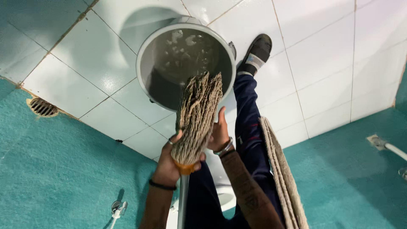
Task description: The person cleans the bathroom floor by mopping it with a string mop, repeatedly dipping the mop into a bucket of water and wringing it out by hand.
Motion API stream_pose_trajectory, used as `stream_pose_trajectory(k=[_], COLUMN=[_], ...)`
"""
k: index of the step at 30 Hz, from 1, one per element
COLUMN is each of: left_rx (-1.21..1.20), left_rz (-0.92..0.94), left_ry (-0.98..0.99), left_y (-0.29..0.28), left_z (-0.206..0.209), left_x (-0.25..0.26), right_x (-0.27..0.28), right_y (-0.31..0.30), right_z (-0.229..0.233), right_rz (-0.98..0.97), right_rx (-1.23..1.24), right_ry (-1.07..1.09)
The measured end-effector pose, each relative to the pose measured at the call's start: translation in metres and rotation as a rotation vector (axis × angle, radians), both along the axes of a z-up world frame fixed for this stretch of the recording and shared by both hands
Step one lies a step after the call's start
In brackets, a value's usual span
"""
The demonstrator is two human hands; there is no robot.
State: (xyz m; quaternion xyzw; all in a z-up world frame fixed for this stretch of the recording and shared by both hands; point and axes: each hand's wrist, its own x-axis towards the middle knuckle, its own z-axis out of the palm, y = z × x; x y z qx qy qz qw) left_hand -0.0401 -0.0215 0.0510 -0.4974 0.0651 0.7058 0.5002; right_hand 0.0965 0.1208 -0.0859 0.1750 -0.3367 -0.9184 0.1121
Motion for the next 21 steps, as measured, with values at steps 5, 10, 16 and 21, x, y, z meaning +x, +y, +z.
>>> stream_pose_trajectory(k=[5, 10, 16, 21], left_rx=[0.225, 0.075, -0.153, 0.162], left_rz=[0.219, 0.134, -0.011, 0.182], left_ry=[-0.142, -0.081, 0.162, 0.010], left_y=[-0.003, -0.020, -0.019, -0.016], left_z=[-0.012, -0.053, -0.074, -0.080], left_x=[0.008, 0.034, 0.046, 0.033], right_x=[-0.045, -0.063, -0.088, -0.100], right_y=[-0.013, -0.006, 0.048, 0.052], right_z=[-0.048, -0.132, -0.149, -0.108], right_rz=[0.182, 0.225, 0.789, 0.873], right_rx=[0.598, 0.683, 1.199, 1.459], right_ry=[-0.353, -0.437, -0.109, -0.283])
